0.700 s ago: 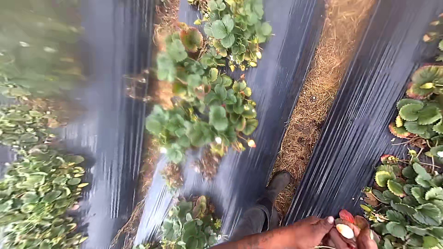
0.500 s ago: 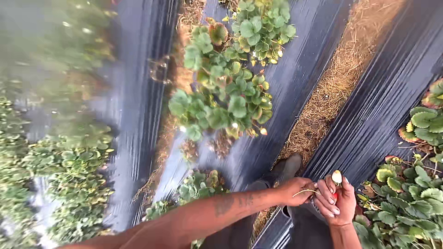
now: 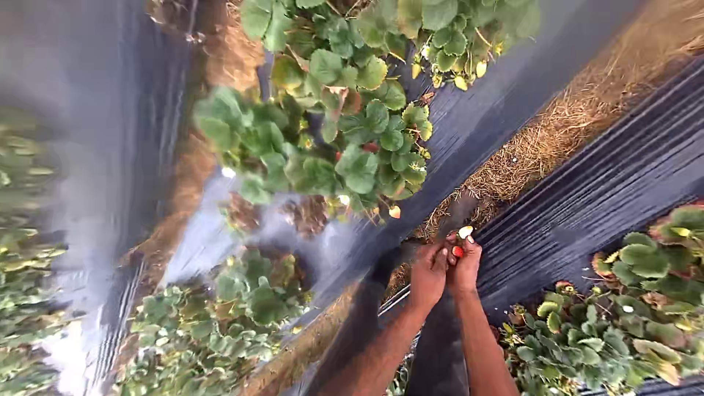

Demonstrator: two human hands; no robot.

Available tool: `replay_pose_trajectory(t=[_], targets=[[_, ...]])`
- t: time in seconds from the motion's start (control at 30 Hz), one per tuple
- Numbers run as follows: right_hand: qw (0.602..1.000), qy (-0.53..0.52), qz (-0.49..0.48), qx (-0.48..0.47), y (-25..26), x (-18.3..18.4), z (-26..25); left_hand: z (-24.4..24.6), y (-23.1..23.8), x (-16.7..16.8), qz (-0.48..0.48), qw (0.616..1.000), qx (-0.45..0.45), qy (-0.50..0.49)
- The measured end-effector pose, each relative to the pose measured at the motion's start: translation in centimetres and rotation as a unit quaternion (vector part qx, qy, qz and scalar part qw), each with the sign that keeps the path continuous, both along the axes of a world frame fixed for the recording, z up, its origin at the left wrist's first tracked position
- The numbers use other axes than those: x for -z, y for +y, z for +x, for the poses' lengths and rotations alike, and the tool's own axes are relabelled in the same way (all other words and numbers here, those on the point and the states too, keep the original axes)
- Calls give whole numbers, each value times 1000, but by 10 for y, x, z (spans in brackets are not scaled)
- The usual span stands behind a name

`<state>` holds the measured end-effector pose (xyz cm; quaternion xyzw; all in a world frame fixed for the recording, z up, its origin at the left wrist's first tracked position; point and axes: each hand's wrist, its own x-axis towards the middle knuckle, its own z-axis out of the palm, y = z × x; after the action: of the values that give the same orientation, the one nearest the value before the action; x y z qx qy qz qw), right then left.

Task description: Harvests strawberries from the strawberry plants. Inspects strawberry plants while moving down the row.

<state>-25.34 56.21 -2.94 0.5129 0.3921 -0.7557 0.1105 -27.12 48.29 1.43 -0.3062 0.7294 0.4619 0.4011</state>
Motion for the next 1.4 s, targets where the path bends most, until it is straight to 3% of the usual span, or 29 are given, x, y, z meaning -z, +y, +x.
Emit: replay_pose_trajectory(t=[0.1,0.17,0.3,0.37,0.4,0.5,0.53,0.6,0.67,0.7,0.77,0.83,0.9,0.97,1.07,1.1,1.17,1.23,1.27,1.33,1.4], targets=[[997,-14,-63,33,13,-3,-10,-30,4,-5,-73,981,178,-17],[997,-55,-47,22,22,-4,-23,-41,-2,-6,-58,950,307,8],[988,-127,83,-20,40,17,-59,-31,-6,-27,153,877,445,94],[989,-121,83,-1,57,34,-68,-29,-9,-45,230,826,512,55],[995,-98,36,5,65,37,-70,-32,-17,-46,216,821,528,4],[971,26,-237,-17,73,16,-70,-63,-60,-16,69,869,475,-121],[947,53,-315,-34,70,4,-68,-70,-70,-8,55,906,407,-100],[913,78,-396,-64,59,-17,-59,-77,-70,-3,120,966,227,-19],[919,84,-370,-108,47,-28,-48,-81,-52,-9,185,977,108,20],[925,89,-340,-143,41,-31,-44,-86,-46,-10,199,975,97,10],[940,84,-248,-220,30,-36,-38,-92,-39,-10,130,976,175,-8],[939,46,-36,-340,17,-31,-33,-95,-34,-15,-2,942,330,-53],[874,-46,193,-445,14,-6,-22,-89,-44,-19,-26,903,415,-111],[824,-168,207,-500,25,31,-6,-65,-68,-16,33,928,337,-153],[741,-287,78,-602,33,73,1,-41,-97,15,-13,977,124,-171],[750,-285,68,-593,26,75,-6,-44,-100,29,-49,983,52,-170],[824,-258,68,-501,3,63,-21,-65,-98,55,-94,979,-52,-174],[901,-225,59,-367,-20,40,-33,-87,-84,68,-120,975,-75,-171],[929,-208,39,-305,-27,29,-36,-97,-77,67,-137,979,-28,-151],[958,-172,-29,-228,-30,10,-31,-112,-69,35,-158,972,151,-83],[969,-116,-88,-200,-18,-1,-24,-100,-67,-7,-135,936,320,63]])
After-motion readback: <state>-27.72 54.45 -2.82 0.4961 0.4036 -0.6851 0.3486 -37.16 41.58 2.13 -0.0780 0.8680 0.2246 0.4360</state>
